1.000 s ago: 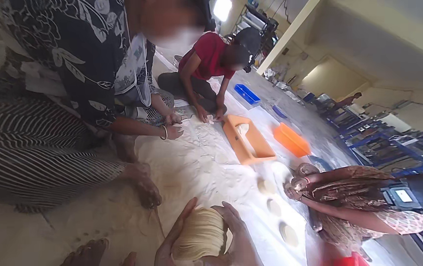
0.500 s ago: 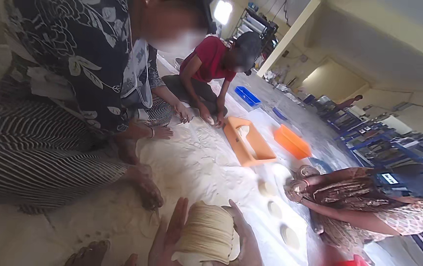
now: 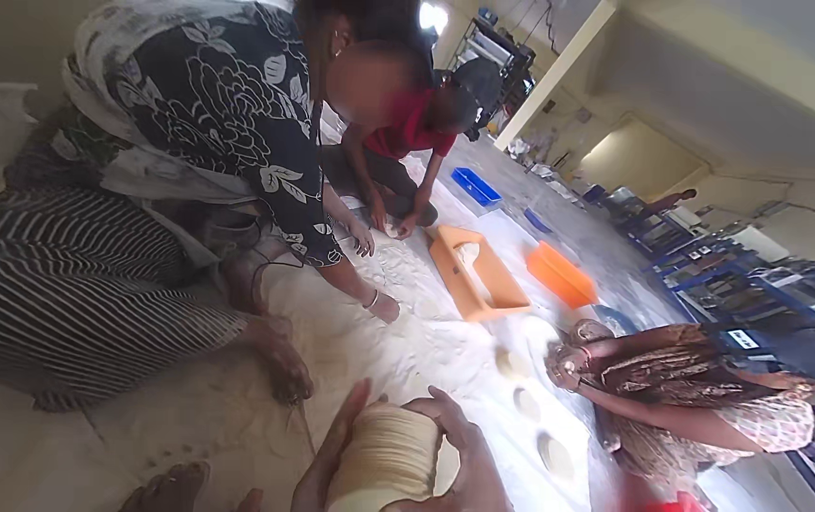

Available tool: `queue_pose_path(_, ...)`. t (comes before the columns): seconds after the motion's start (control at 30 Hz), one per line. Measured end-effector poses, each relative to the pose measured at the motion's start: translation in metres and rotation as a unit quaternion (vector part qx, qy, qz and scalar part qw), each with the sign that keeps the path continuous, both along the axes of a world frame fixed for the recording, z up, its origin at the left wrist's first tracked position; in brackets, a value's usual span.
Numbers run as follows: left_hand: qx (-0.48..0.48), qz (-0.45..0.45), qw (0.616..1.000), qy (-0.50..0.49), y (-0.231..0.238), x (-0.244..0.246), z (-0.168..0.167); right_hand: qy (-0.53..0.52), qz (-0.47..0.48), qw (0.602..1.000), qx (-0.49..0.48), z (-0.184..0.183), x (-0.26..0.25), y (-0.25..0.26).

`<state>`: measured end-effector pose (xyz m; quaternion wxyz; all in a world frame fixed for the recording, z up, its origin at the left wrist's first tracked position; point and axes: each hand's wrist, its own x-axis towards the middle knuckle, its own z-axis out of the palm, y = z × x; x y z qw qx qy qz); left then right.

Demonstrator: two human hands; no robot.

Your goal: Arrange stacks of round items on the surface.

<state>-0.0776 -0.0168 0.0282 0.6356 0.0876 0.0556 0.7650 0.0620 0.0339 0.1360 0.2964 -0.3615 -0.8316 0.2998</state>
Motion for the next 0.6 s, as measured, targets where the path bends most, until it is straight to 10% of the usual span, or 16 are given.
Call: queue_pose_path(0.6,-0.094,-0.022,0.994,-0.056,-0.012,0.000,0.034,0.004,-0.023,0.998,-0.058,-0.005,0.000,-0.008)
